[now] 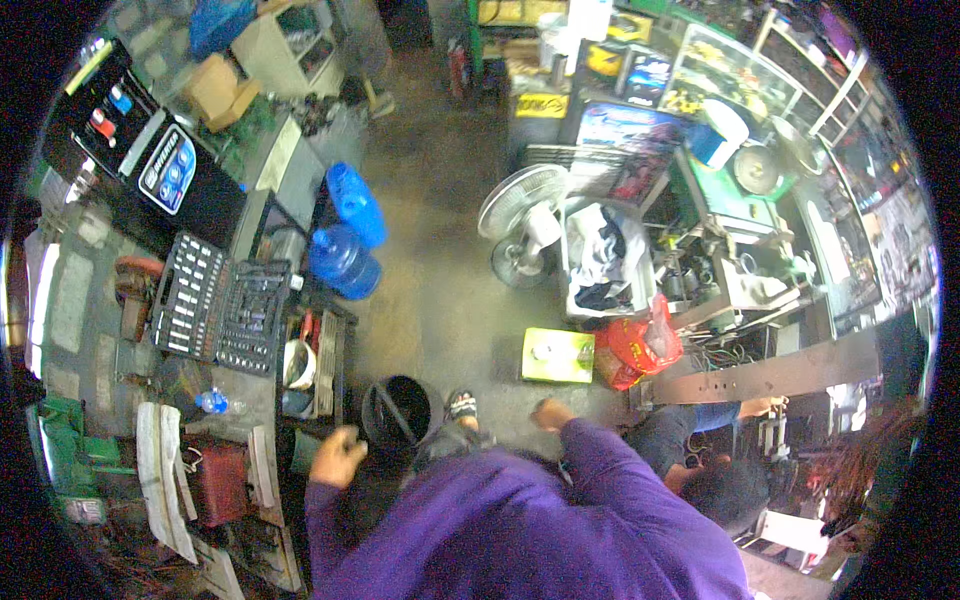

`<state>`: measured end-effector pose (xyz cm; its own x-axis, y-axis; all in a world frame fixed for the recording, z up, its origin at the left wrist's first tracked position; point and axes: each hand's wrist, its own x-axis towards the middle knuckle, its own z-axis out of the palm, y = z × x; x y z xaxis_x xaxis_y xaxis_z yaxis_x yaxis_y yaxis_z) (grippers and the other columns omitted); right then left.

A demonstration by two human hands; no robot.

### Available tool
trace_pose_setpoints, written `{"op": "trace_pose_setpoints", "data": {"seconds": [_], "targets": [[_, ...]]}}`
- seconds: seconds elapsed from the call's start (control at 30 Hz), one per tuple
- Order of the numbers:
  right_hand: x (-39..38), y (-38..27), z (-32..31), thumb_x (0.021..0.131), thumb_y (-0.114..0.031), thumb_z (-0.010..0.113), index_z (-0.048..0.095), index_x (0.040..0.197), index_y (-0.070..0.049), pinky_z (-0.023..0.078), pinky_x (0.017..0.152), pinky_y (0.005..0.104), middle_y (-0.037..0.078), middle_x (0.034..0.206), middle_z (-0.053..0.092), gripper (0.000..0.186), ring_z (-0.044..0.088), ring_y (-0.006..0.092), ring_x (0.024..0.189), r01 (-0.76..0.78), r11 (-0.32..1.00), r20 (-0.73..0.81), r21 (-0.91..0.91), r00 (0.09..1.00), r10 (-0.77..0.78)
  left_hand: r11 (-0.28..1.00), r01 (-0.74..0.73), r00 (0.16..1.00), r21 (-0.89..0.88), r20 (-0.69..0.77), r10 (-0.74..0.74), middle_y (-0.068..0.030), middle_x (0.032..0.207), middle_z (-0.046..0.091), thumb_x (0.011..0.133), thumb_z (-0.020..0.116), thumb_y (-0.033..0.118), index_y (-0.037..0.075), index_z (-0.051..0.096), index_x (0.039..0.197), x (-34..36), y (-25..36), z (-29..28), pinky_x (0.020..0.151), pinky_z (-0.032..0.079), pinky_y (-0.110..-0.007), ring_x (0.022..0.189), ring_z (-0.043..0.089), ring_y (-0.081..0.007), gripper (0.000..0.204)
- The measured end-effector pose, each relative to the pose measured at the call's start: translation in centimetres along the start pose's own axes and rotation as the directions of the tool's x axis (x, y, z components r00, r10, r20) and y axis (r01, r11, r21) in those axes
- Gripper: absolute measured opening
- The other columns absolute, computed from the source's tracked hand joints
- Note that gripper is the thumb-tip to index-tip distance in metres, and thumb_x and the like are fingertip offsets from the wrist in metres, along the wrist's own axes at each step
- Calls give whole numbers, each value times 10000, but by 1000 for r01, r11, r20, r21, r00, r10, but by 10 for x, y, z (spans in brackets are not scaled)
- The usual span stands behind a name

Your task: The person works on the dashboard of a white van, handling wires and connectors. They exit the vehicle, walk into a workshop, and use pliers to strip or cut a wire. They then return to the van and continue connecting wires inside the dashboard.

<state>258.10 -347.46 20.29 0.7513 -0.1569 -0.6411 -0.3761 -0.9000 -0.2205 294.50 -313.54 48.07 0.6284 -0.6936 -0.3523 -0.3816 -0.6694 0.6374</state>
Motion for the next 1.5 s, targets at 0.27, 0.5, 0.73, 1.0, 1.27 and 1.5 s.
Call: {"op": "trace_pose_setpoints", "data": {"seconds": [0.27, 0.5, 0.73, 1.0, 1.27, 1.5], "targets": [[-30, 78, -68, 905, -208, 643, 732, 1005, -73, 482, 513, 355, 46, 757, 681, 190, 608, 199, 572, -73, -160, 163, 984, 725, 669, 933, -344, 937, 104, 93, 336, -232, 1118, 710, 888, 745, 315, 18, 614, 1284, 242, 56, -61, 819, 540, -437, 940, 691, -363, 511], [47, 143, -11, 964, -298, 640, 749, 1017, -94, 561, 660, 398, 68, 891, 732, 238, 696, 227, 761, -287, 555, 33, 781, 907, 421, 955, -217, 973, 204, 120, 196, -222, 1178, 708, 904, 748, 257, 38, 611, 1314, 404, 105, -84, 913, 534, -397, 1042, 694, -298, 485], [220, 199, -225, 944, -232, 646, 738, 954, -98, 505, 586, 330, 23, 802, 680, 163, 623, 148, 678, -291, 313, 180, 904, 923, 340, 990, 57, 975, 127, 206, -82, -207, 1117, 709, 889, 745, 300, 63, 641, 1243, 504, 122, -146, 895, 540, -418, 993, 698, -333, 438], [370, 217, -513, 1004, -279, 650, 627, 1278, -20, 532, 768, 321, 84, 1099, 695, 378, 638, 166, 855, -54, 236, -20, 970, 954, 301, 978, 3, 974, 208, 220, -50, -200, 1060, 726, 888, 748, 224, 54, 640, 1249, 678, 144, -199, 864, 551, -408, 934, 716, -347, 413], [426, 252, -632, 937, -388, 710, 683, 1213, -51, 559, 896, 422, 202, 1119, 739, 437, 720, 340, 1032, -86, 463, -117, 882, 913, 390, 938, -265, 939, 223, 282, 199, -182, 1097, 718, 893, 738, 319, 61, 635, 1284, 931, 237, -260, 880, 542, -438, 979, 696, -354, 480], [476, 320, -803, 937, -363, 685, 654, 1246, -33, 549, 898, 470, 223, 1110, 723, 454, 692, 411, 1036, -43, 400, -210, 916, 796, 567, 947, -314, 856, 65, 450, 253, -174, 1102, 730, 877, 744, 302, 43, 680, 1223, 1149, 291, -211, 909, 540, -422, 999, 703, -333, 437]]}}
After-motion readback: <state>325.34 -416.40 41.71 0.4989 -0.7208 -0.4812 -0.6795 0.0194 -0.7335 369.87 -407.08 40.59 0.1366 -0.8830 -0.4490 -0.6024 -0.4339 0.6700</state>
